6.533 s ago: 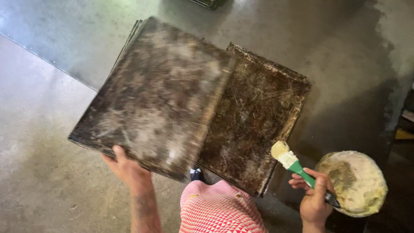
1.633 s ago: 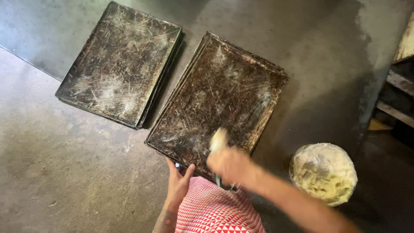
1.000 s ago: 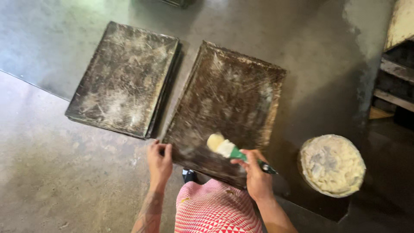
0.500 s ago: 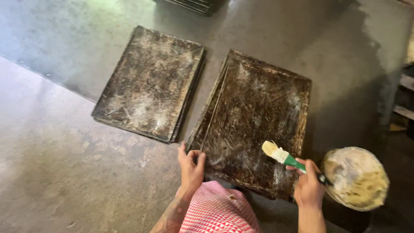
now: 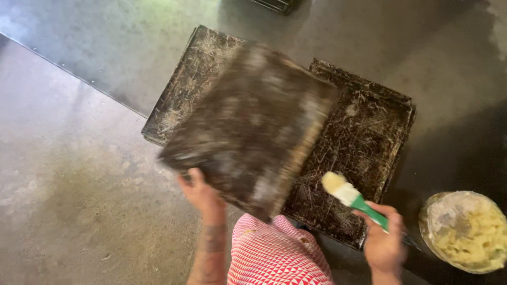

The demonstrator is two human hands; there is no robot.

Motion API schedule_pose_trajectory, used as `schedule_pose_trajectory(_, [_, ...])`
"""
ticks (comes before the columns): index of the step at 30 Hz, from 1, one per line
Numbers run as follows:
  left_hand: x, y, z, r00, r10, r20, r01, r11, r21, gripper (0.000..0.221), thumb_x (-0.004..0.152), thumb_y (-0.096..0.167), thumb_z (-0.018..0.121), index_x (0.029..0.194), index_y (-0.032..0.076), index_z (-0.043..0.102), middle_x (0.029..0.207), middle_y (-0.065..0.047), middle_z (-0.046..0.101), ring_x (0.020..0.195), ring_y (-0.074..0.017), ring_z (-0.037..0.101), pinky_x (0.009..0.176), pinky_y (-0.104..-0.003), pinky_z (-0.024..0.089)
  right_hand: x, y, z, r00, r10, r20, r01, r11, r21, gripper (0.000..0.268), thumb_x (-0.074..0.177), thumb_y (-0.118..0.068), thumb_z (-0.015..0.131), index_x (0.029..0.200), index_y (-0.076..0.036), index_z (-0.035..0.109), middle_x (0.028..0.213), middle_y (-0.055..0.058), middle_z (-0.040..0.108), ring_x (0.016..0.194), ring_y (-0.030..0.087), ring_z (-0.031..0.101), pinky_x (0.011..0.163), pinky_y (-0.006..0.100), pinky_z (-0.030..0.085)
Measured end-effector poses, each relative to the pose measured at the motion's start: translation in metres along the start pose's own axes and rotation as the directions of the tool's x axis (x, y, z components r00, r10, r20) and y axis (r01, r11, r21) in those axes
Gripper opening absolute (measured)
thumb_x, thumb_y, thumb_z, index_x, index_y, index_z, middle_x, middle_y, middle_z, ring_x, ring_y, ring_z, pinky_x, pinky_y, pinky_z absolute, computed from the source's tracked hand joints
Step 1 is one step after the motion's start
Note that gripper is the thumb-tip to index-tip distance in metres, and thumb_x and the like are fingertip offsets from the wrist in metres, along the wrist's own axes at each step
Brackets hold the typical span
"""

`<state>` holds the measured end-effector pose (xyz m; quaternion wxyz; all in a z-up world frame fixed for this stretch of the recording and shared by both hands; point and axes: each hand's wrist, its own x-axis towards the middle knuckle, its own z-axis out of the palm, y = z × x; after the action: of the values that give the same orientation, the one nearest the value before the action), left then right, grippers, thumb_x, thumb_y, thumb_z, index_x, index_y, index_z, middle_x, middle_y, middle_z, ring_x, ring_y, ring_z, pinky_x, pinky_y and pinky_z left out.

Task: The person applies a coating to baking trays using a brush dipped in a bowl of white substance, processing several trays one at a time on a metal counter.

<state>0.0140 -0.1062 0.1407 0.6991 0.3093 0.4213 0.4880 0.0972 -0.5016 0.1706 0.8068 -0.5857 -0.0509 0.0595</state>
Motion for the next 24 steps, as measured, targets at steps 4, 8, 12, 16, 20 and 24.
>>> schedule_pose_trajectory(4, [0.077,0.028,-0.034,0.992,-0.089,-0.086,0.086,0.996,-0.033,0.064,0.104,0.018,0.055,0.16,0.018,0.025,0.151,-0.016,0.051,0.127,-0.0307,0.062,0.104,-0.047,0.058,-0.021,-0.004,-0.024,0.978,0.014,-0.206,-0.039,0.993,-0.113,0.045,0.119,-0.034,0.038,0.117,0.005,0.061,0.116,0.025,0.068,0.108,0.035,0.068,0.106,0.05,0.053])
schedule_pose_trajectory(8, [0.157,-0.015,-0.06,0.986,-0.067,-0.15,0.092,0.981,0.17,0.065,0.103,0.02,0.053,0.16,0.019,0.022,0.15,-0.016,0.053,0.127,-0.0326,0.064,0.1,-0.046,0.056,-0.039,0.002,-0.004,0.974,0.084,-0.209,-0.136,0.959,-0.248,0.041,0.115,-0.028,0.041,0.113,0.007,0.062,0.116,0.025,0.069,0.105,0.036,0.07,0.1,0.047,0.057])
schedule_pose_trajectory(12, [0.227,-0.084,-0.069,0.999,0.034,0.043,-0.042,0.975,0.217,0.068,0.108,0.014,0.048,0.163,0.015,0.009,0.159,-0.016,0.039,0.139,-0.035,0.05,0.111,-0.045,0.049,-0.043,-0.001,0.034,0.984,0.177,-0.026,-0.176,0.934,-0.311,0.039,0.107,-0.027,0.046,0.117,0.004,0.068,0.114,0.019,0.072,0.099,0.029,0.076,0.092,0.039,0.062])
schedule_pose_trajectory(16, [0.246,-0.106,-0.046,0.988,0.118,0.098,-0.148,0.896,0.419,0.07,0.11,0.012,0.049,0.165,0.012,0.005,0.164,-0.016,0.032,0.143,-0.0345,0.046,0.117,-0.045,0.045,-0.049,-0.013,0.062,0.944,0.33,0.015,-0.301,0.877,-0.374,0.041,0.103,-0.029,0.047,0.118,-0.001,0.073,0.102,0.014,0.079,0.086,0.021,0.077,0.072,0.034,0.062])
schedule_pose_trajectory(20, [0.247,-0.104,-0.038,0.994,0.006,0.11,-0.059,0.874,0.482,0.074,0.108,0.011,0.05,0.166,0.013,0.005,0.164,-0.016,0.031,0.142,-0.0336,0.046,0.116,-0.045,0.045,-0.048,-0.034,0.078,0.93,0.367,0.03,-0.299,0.799,-0.521,0.034,0.102,-0.023,0.055,0.114,0.0,0.077,0.083,0.01,0.079,0.072,0.016,0.071,0.063,0.029,0.056])
schedule_pose_trajectory(24, [0.221,-0.106,-0.043,0.988,-0.112,0.104,0.048,0.873,0.485,0.077,0.105,0.009,0.052,0.166,0.013,0.006,0.163,-0.016,0.031,0.14,-0.0328,0.046,0.114,-0.045,0.046,-0.054,-0.04,0.057,0.94,0.317,0.125,-0.229,0.86,-0.456,0.029,0.103,-0.021,0.055,0.112,-0.001,0.074,0.086,0.01,0.079,0.071,0.014,0.074,0.063,0.026,0.06])
